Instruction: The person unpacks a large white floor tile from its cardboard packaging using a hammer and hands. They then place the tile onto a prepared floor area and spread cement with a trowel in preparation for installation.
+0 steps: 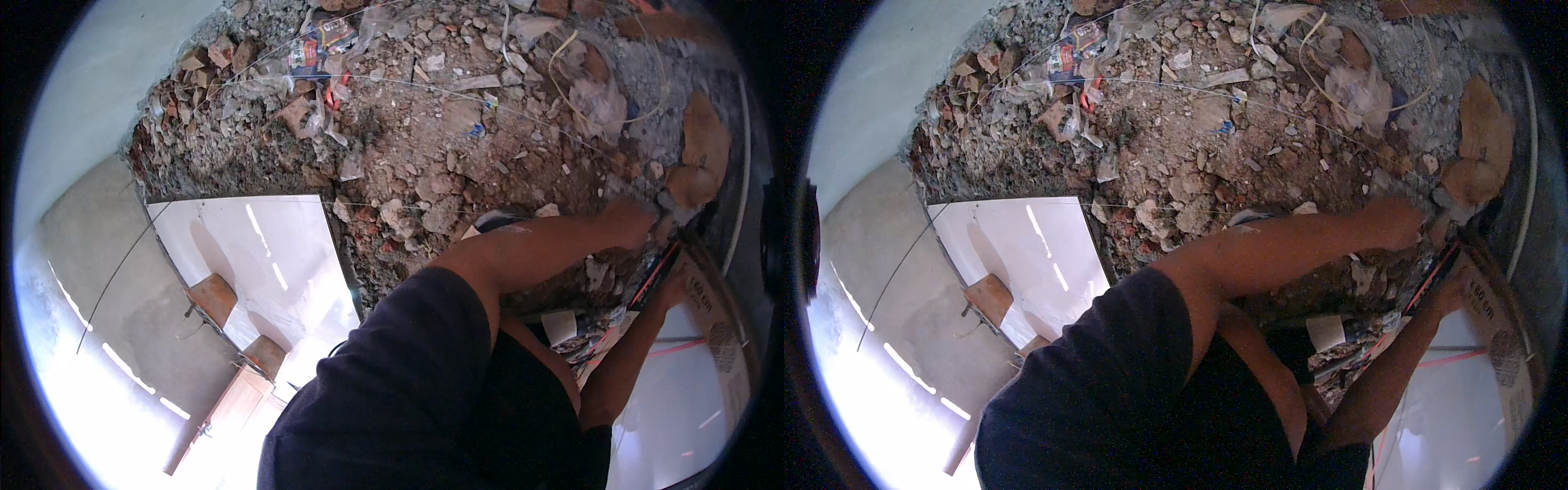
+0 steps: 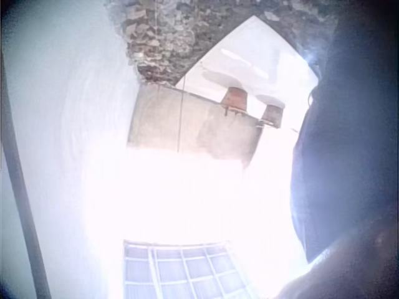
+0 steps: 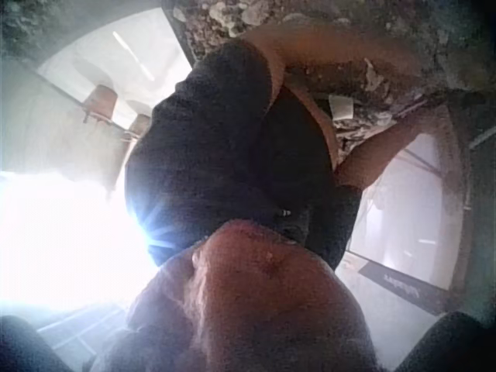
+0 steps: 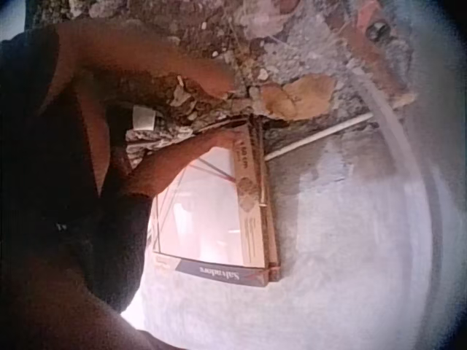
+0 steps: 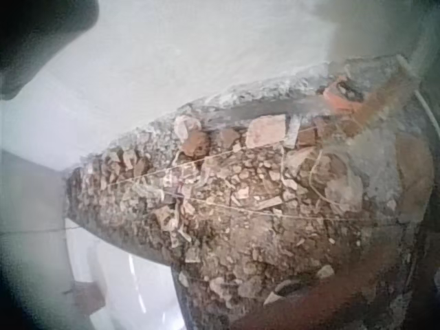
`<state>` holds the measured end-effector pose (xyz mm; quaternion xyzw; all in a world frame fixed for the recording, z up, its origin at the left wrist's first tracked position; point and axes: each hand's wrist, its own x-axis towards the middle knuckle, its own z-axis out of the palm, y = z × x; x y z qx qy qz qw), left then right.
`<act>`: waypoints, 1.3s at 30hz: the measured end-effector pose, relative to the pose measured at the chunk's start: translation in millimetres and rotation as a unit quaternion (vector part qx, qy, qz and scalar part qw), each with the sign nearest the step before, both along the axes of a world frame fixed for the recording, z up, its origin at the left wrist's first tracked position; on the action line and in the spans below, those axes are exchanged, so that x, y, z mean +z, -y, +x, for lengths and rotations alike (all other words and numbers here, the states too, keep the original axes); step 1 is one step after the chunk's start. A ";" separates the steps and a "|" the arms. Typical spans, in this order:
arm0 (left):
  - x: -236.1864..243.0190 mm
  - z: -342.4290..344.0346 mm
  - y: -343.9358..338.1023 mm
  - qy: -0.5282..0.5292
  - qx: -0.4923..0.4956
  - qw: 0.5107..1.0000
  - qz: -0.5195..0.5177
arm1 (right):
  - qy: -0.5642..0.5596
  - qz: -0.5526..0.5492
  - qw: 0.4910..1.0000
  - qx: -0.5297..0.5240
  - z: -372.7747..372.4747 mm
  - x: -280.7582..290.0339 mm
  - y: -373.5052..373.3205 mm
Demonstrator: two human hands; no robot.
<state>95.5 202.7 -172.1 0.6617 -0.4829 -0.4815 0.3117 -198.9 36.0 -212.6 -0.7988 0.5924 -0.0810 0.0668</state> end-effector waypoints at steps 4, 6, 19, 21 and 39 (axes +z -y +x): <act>-2.7 -0.2 8.1 -0.005 -0.022 1.000 0.007 | -0.010 -0.014 1.000 0.012 2.6 10.0 -2.2; -3.3 1.3 8.4 -0.009 -0.005 1.000 0.002 | 0.016 0.013 0.999 -0.049 12.3 18.3 -6.2; 10.8 -19.3 80.2 -0.004 -0.085 0.996 0.021 | 0.244 -0.027 0.932 -0.266 75.2 55.3 -45.9; 15.4 -36.3 109.3 0.035 -0.088 0.995 -0.009 | 0.247 -0.058 0.943 -0.214 86.9 66.1 -45.5; -18.1 -86.8 192.9 0.034 0.022 0.982 -0.187 | 0.192 0.002 0.967 -0.166 103.2 64.3 -56.9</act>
